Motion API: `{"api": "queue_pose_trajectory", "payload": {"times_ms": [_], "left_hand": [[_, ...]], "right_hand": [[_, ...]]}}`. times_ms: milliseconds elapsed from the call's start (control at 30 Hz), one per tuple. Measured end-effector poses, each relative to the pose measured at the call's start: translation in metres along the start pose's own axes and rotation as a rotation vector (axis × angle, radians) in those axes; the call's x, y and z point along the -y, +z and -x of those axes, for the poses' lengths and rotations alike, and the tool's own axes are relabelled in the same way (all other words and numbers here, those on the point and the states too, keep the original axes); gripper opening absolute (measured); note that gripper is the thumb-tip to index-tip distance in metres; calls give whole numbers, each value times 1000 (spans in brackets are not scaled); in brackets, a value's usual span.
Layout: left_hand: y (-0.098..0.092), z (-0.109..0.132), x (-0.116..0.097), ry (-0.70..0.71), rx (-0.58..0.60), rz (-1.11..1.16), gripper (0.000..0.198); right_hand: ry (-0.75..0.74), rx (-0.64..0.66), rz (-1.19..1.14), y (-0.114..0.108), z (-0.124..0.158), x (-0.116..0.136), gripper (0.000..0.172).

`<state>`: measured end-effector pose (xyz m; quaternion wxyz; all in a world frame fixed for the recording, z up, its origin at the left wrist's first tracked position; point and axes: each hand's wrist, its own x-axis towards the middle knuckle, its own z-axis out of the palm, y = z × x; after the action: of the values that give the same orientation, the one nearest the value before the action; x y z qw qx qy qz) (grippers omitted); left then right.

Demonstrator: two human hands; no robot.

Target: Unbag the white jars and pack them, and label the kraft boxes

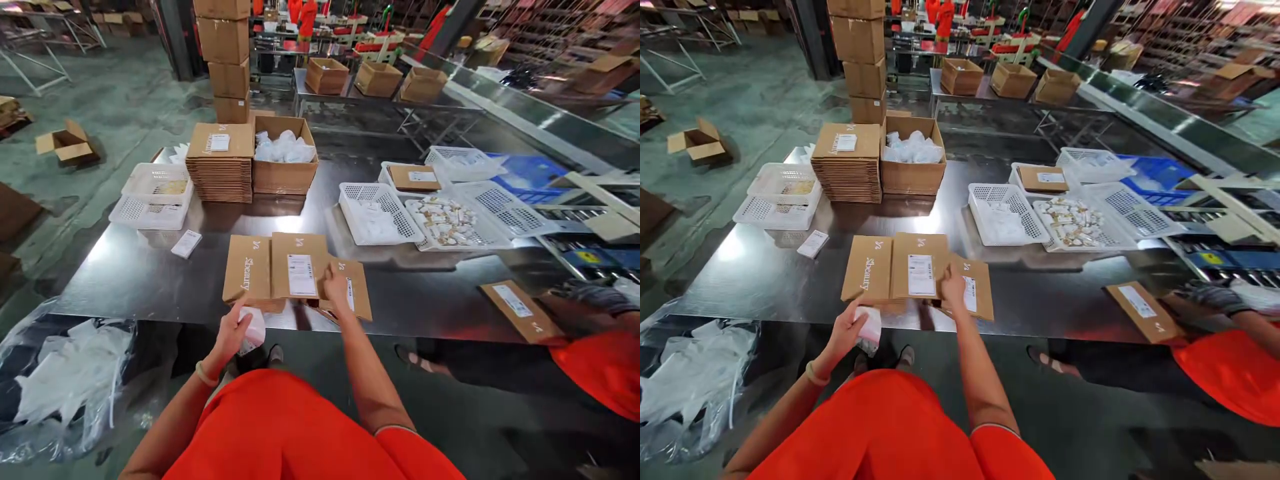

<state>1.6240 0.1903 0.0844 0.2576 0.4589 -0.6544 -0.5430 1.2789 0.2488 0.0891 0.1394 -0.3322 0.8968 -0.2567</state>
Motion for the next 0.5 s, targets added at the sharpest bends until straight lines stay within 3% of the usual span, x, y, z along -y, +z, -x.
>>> {"api": "queue_pose_trajectory", "payload": {"times_ms": [67,133,200,233,267,333,367,433,500], "left_hand": [[-4,12,5,-17,24,113,43],[-8,24,5,-65,69,222,43],[-8,36,-1,-102,113,332,55],[-8,40,-6,-110,115,384,61],[-8,43,-11,-113,97,429,65],[-11,44,-20,-109,-11,503,66],[-15,43,-22,-106,-97,545,67],[-26,36,-21,-125,-313,644,74],[-37,31,-12,-229,-545,738,80]], "right_hand": [[147,-64,0,-34,-4,-37,53],[242,-158,98,-53,0,-51,61],[99,-181,84,-48,19,-36,63],[-59,-111,0,-36,34,-20,61],[-248,39,-138,-19,52,-1,55],[-564,541,-443,23,92,38,47],[-623,774,-552,43,111,55,43],[-539,997,-668,76,141,76,38],[-395,1013,-731,94,155,87,37]]}}
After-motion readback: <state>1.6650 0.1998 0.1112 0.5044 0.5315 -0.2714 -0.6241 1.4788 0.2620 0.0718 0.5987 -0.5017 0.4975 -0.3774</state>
